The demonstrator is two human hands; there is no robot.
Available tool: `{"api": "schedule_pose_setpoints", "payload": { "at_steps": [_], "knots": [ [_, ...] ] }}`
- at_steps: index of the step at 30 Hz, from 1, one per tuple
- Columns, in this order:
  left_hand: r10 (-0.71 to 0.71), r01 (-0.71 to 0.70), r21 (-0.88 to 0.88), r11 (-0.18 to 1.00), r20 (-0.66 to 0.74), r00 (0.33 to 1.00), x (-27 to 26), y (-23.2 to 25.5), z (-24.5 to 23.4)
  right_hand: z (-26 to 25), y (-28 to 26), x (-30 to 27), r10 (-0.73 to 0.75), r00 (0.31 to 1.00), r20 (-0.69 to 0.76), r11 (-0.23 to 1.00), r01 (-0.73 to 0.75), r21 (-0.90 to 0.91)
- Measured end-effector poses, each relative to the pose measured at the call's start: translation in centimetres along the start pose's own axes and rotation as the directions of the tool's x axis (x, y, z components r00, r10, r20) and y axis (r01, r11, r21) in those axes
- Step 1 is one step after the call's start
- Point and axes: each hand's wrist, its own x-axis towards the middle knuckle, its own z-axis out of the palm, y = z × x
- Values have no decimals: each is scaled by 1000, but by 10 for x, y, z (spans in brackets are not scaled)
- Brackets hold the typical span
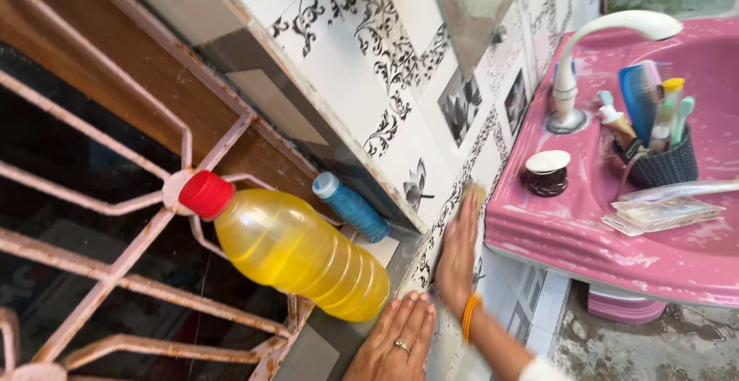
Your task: The person cleans a tiled wall and a pink sink using a sponge. They wipe the wall, then wash and rinse various items in the sink, including a toothbrush holder, toothbrushes, a comb, and a small container. Finally, they scrub and rinse the sink basin itself.
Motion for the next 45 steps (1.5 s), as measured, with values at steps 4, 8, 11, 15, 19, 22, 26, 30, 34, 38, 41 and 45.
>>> {"api": "schedule_pose_setpoints", "payload": {
  "at_steps": [4, 8, 11, 15, 19, 22, 26, 30, 34, 38, 41, 45],
  "knots": [
    [-21, 27, -177, 984, 32, 999, -1, -4, -5, -7, 25, 57, 99, 994, -48, 995, -98, 21],
    [-43, 38, -313, 949, -9, 999, 0, -10, -15, 15, 20, -10, 111, 993, -40, 838, -72, 541],
    [-44, 44, -319, 947, 8, 999, 6, -12, -21, 19, -9, -96, 47, 998, 29, 831, -55, 554],
    [-87, 110, -405, 907, 75, 993, 11, -3, -44, 16, 25, -95, 166, 985, -36, 977, -160, 141],
    [-101, 136, -408, 903, 106, 989, 21, 2, -64, 15, 78, -110, 499, 853, -155, 842, -434, 320],
    [-78, 101, -402, 910, 74, 994, 16, 2, -59, 18, 62, -160, 894, 445, -45, 446, -881, 159],
    [-41, 41, -325, 945, 7, 999, 4, -9, -19, 27, 6, -144, 399, 916, 28, 892, -395, 220],
    [-3, 4, -345, 939, 3, 1000, -1, -19, 10, 18, -8, -36, 122, 991, -62, 984, -112, 142],
    [-18, -5, -237, 971, -94, 995, -5, -19, 28, -2, -13, 53, 289, 956, -44, 930, -269, 249],
    [-79, 54, -116, 992, -219, 972, -4, -17, 45, -4, -49, -5, -108, 993, 57, 985, 99, 141],
    [-36, 63, 48, 997, -425, 904, -1, -19, 68, -4, -56, -20, -43, 991, 124, 993, 29, 113],
    [168, 178, 393, 902, -699, 695, 27, -31, 114, 6, -13, 81, -149, 987, -52, 989, 148, -14]
  ]
}}
